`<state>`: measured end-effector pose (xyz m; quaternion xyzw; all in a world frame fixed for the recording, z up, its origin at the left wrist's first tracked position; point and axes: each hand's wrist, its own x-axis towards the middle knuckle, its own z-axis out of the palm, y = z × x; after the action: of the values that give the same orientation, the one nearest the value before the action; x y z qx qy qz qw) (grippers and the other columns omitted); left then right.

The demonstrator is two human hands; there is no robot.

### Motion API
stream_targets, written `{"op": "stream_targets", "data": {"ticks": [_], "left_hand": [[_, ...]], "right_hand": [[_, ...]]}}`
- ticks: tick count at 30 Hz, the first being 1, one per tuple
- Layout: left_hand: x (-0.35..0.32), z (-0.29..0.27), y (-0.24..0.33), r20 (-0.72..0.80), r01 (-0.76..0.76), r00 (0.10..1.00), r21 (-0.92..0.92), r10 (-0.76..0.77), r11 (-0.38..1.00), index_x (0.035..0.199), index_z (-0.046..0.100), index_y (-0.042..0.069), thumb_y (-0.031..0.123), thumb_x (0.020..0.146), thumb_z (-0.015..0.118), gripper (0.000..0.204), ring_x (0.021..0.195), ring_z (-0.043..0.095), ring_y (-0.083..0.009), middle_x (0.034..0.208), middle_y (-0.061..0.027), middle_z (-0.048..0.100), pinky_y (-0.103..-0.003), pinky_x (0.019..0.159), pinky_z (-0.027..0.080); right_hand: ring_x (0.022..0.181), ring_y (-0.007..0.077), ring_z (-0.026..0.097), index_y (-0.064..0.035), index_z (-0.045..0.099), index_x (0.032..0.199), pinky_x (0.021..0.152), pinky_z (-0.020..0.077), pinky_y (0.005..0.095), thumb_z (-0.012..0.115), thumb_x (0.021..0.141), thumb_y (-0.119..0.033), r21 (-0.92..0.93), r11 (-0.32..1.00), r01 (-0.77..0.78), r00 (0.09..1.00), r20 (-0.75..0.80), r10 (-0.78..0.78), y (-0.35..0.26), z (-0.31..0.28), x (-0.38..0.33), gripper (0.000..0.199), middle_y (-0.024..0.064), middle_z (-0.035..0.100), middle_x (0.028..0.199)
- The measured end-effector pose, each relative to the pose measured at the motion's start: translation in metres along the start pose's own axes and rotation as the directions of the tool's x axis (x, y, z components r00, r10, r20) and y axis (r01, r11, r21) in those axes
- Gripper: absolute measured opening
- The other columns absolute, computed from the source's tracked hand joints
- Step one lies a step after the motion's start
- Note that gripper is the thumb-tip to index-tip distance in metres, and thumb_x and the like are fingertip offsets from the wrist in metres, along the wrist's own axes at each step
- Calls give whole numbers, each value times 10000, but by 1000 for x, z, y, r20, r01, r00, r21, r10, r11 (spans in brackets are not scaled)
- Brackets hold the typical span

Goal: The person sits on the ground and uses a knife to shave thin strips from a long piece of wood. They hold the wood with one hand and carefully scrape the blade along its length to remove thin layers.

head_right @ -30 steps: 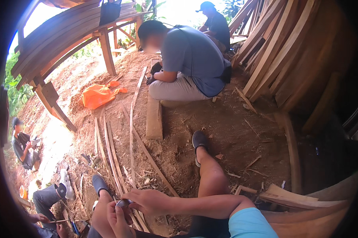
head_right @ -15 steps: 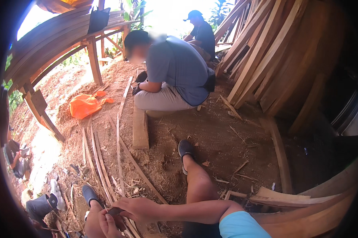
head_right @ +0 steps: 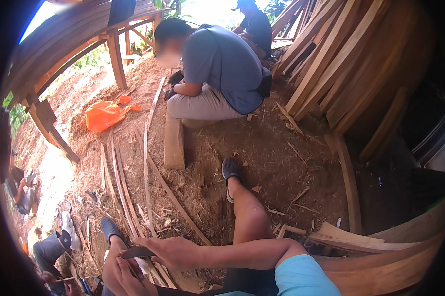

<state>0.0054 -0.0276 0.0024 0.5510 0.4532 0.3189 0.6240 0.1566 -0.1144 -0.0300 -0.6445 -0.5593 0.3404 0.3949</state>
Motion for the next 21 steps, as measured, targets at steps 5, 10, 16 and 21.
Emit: {"op": "stream_targets", "data": {"ticks": [5,10,16,21], "left_hand": [[-7,13,26,28,-31,999,-115,35,993,1284,503,-55,278,1026,406,432,590,386,-36,719,43,458,-173,508,294],[-4,11,25,38,-82,996,-99,86,992,1302,484,-62,279,1025,409,446,594,386,-29,730,45,457,-168,510,297],[1,-1,15,46,-84,995,-49,87,995,1316,475,-56,279,1025,411,449,580,370,-28,721,47,444,-174,497,288],[0,-1,17,59,-65,996,-62,69,996,1326,473,-48,267,1023,419,441,564,362,-33,712,45,437,-180,487,284]], "right_hand": [[790,413,643,-124,182,1451,678,508,504,589,900,-225,-25,1000,6,1000,-7,-6,-3,-5,-2,692,212,614,987],[763,413,645,-107,208,1434,657,511,499,591,897,-274,-68,995,-73,997,16,74,-7,-9,-3,681,219,622,945],[801,417,643,-71,290,1400,682,500,506,600,889,-285,-127,991,-53,998,6,55,3,-2,0,634,231,628,909],[866,404,629,-74,362,1368,737,487,473,597,909,-288,-26,995,-93,993,-72,91,-2,-14,0,559,212,628,1003]]}}
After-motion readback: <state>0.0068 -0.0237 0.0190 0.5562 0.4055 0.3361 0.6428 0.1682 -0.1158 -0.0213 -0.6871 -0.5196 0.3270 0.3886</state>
